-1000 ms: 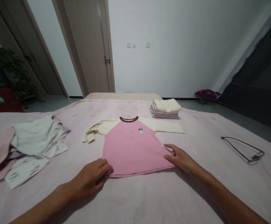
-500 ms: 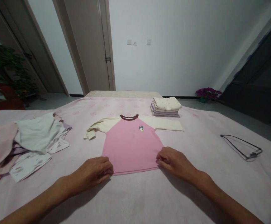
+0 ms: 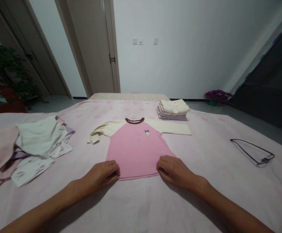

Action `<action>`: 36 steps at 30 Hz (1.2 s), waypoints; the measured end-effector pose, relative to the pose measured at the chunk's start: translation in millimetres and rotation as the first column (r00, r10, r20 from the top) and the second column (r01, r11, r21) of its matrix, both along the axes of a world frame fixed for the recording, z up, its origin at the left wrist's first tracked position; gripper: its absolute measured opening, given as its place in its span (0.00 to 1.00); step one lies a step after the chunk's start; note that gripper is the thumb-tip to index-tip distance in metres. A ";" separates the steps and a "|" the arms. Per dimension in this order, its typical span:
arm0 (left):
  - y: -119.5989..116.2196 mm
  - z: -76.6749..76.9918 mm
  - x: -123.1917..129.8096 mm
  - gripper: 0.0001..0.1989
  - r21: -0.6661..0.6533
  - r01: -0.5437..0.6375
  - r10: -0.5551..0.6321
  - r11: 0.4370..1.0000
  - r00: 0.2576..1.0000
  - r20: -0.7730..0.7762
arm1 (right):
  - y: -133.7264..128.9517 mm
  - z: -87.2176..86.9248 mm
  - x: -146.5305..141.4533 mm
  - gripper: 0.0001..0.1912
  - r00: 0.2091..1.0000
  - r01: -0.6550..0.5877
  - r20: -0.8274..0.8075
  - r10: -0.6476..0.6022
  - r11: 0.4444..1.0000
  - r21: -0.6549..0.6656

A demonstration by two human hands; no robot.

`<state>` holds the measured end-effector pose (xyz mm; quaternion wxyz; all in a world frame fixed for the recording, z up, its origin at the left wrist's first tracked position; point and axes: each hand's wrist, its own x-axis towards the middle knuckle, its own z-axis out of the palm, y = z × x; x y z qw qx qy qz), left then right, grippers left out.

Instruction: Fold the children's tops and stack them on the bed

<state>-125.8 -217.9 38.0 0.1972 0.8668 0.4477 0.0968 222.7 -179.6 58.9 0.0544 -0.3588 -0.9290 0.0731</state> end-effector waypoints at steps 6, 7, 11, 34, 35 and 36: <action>2.3 10.9 -7.9 0.08 -0.162 0.007 0.011 0.987 0.994 0.110 | 2.9 1.7 7.6 0.08 0.992 0.022 -0.118 -0.033 0.995 -0.093; 2.0 12.4 -9.1 0.08 -0.151 0.028 -0.012 0.988 0.994 0.108 | 3.1 1.0 9.1 0.08 0.991 0.008 -0.135 -0.021 0.995 -0.098; -0.1 14.1 -10.2 0.07 -0.018 0.147 -0.146 0.989 0.988 0.052 | 2.5 -3.2 11.9 0.08 0.987 -0.093 -0.135 0.088 0.995 -0.031; 50.3 7.4 -42.7 0.17 -0.138 -0.383 0.406 0.914 0.838 0.365 | 91.4 23.3 -72.6 0.13 0.862 -0.095 -0.482 -0.159 0.882 -0.461; 63.9 4.1 -57.1 0.17 -0.042 -0.515 0.488 0.856 0.778 0.395 | 100.0 20.9 -81.8 0.12 0.862 -0.048 -0.484 -0.152 0.925 -0.376; 77.5 0.8 -72.7 0.16 0.027 -0.623 0.562 0.782 0.723 0.403 | 106.8 17.1 -90.9 0.12 0.867 -0.005 -0.478 -0.142 0.956 -0.294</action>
